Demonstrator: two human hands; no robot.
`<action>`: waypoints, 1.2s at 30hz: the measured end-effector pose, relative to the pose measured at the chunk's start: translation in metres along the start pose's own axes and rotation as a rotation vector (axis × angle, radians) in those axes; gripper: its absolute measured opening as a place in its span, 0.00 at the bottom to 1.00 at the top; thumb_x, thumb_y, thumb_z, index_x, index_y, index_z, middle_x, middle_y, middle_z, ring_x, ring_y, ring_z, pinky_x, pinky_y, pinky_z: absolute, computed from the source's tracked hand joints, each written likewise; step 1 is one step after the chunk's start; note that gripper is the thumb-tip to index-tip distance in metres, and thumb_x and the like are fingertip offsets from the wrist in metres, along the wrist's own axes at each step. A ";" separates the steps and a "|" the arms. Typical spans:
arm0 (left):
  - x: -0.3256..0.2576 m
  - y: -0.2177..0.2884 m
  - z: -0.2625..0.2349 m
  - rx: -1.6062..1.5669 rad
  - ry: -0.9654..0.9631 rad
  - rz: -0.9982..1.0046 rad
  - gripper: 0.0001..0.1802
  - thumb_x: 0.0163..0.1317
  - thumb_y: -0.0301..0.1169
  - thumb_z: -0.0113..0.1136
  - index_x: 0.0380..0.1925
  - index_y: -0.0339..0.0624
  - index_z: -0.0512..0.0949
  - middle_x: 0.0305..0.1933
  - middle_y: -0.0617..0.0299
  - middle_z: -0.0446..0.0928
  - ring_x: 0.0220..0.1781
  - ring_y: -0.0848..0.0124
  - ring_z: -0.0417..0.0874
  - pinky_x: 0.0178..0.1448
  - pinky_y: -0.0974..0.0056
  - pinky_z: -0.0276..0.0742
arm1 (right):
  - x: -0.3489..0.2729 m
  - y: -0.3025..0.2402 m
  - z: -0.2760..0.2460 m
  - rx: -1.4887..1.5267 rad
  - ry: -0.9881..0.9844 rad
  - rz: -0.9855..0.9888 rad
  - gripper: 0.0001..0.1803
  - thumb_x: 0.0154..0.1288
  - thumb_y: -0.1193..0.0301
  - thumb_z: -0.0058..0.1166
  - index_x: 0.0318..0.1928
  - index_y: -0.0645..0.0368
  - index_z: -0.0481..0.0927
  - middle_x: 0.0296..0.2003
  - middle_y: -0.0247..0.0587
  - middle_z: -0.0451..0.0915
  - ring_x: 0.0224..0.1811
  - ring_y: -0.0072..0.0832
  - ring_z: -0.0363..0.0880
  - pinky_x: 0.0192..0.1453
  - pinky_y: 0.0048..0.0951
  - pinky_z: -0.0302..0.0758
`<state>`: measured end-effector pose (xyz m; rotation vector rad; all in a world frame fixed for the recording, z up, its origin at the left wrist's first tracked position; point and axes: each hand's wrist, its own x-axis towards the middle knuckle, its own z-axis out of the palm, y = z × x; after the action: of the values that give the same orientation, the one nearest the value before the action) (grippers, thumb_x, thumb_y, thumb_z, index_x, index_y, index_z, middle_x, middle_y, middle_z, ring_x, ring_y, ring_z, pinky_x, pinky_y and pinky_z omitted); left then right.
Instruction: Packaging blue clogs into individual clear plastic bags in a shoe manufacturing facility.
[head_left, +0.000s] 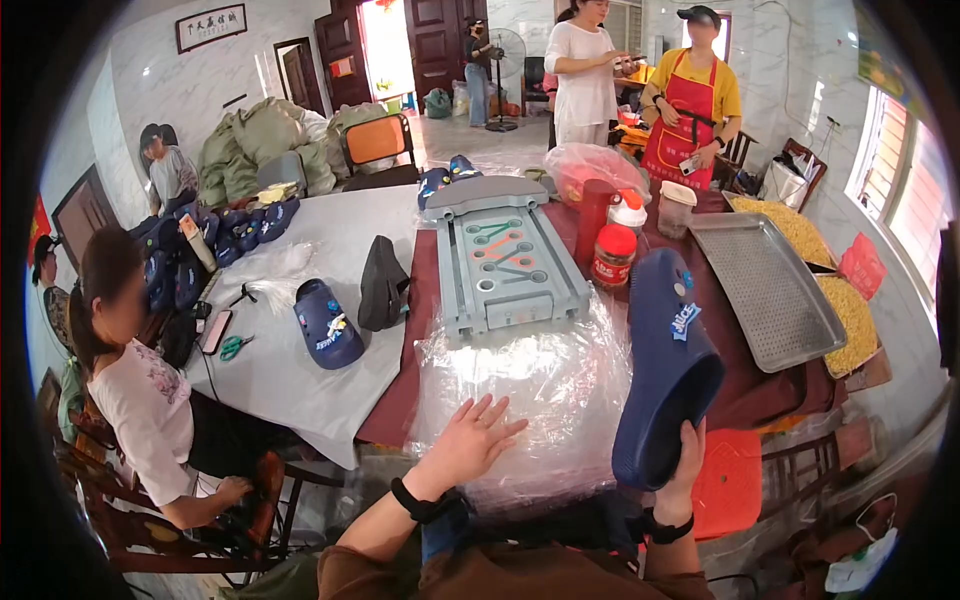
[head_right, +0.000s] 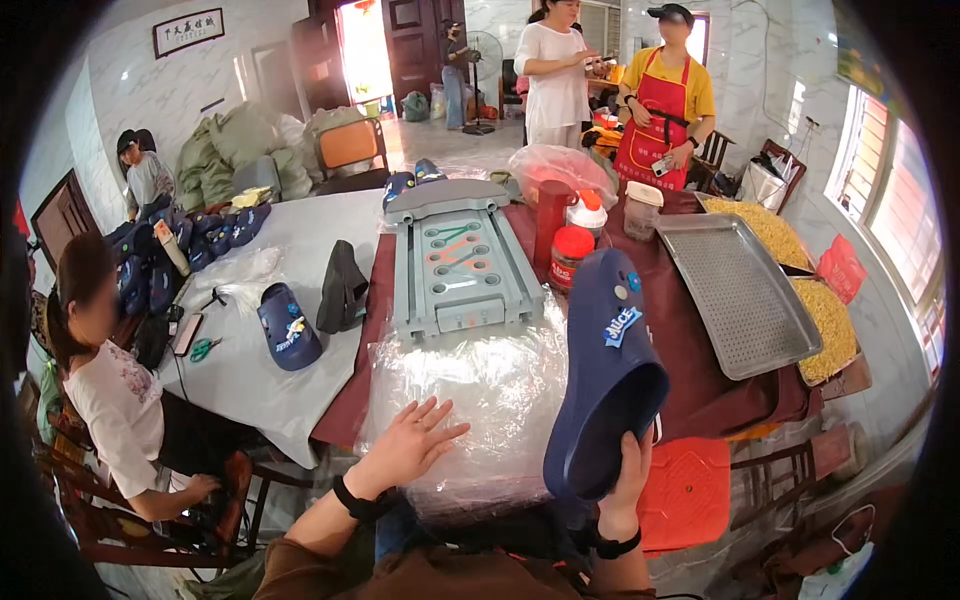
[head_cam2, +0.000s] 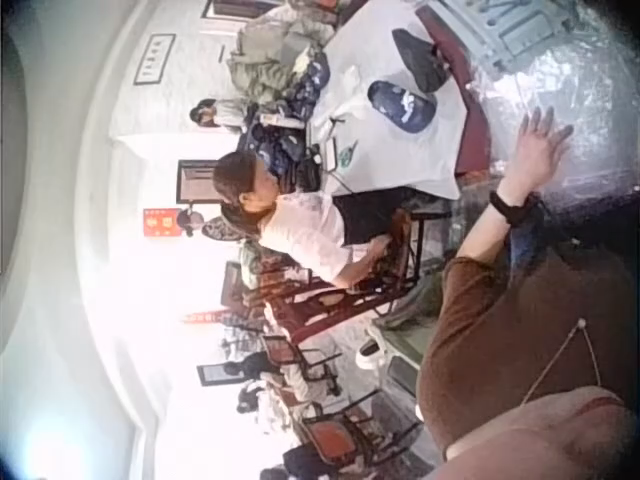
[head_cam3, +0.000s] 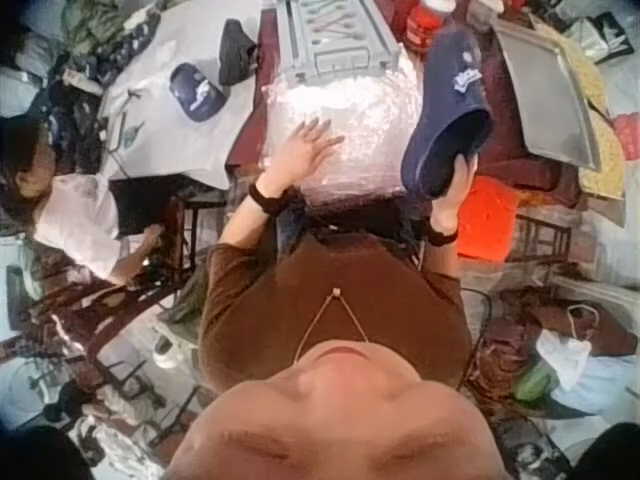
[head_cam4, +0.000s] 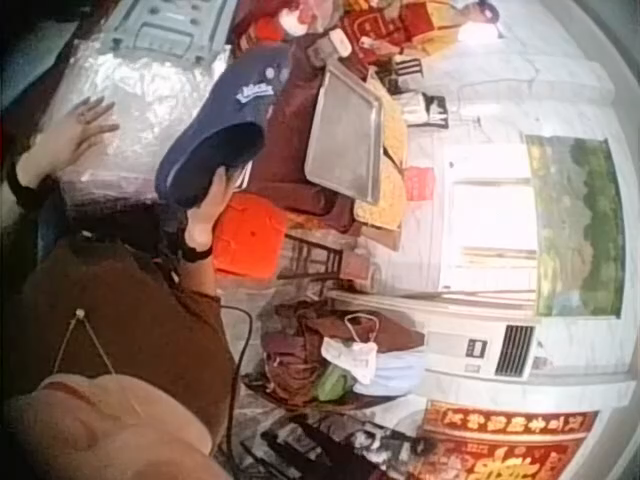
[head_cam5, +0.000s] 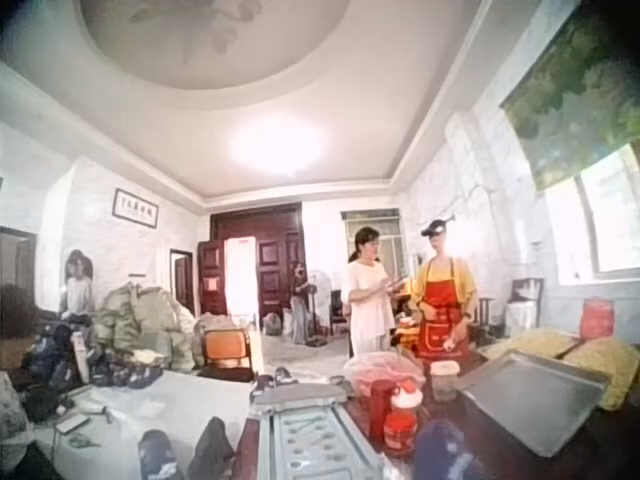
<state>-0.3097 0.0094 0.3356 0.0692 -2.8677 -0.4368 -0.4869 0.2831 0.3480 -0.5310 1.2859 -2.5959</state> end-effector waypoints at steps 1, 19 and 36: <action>-0.001 0.004 -0.002 0.001 0.013 0.001 0.22 0.75 0.43 0.49 0.67 0.63 0.74 0.73 0.50 0.68 0.74 0.42 0.65 0.77 0.41 0.57 | -0.003 -0.002 0.003 -0.002 0.006 0.029 0.30 0.74 0.65 0.47 0.73 0.60 0.62 0.63 0.42 0.73 0.63 0.32 0.75 0.66 0.33 0.73; -0.042 0.093 -0.125 0.069 0.838 0.093 0.16 0.65 0.30 0.54 0.50 0.37 0.82 0.49 0.54 0.85 0.50 0.56 0.86 0.54 0.56 0.81 | -0.031 -0.024 0.019 -0.083 -0.153 -0.057 0.32 0.74 0.65 0.40 0.75 0.62 0.56 0.67 0.51 0.68 0.67 0.40 0.71 0.70 0.39 0.70; 0.054 -0.024 -0.003 -0.517 0.656 -0.156 0.23 0.62 0.31 0.60 0.58 0.43 0.78 0.62 0.50 0.79 0.58 0.49 0.79 0.59 0.54 0.77 | -0.030 -0.080 0.026 -0.043 -0.539 0.608 0.33 0.68 0.73 0.49 0.72 0.71 0.61 0.67 0.48 0.69 0.69 0.32 0.68 0.73 0.32 0.63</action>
<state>-0.3611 -0.0188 0.3431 0.2850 -2.0506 -0.9634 -0.4500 0.3228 0.4193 -0.6605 1.0949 -1.7735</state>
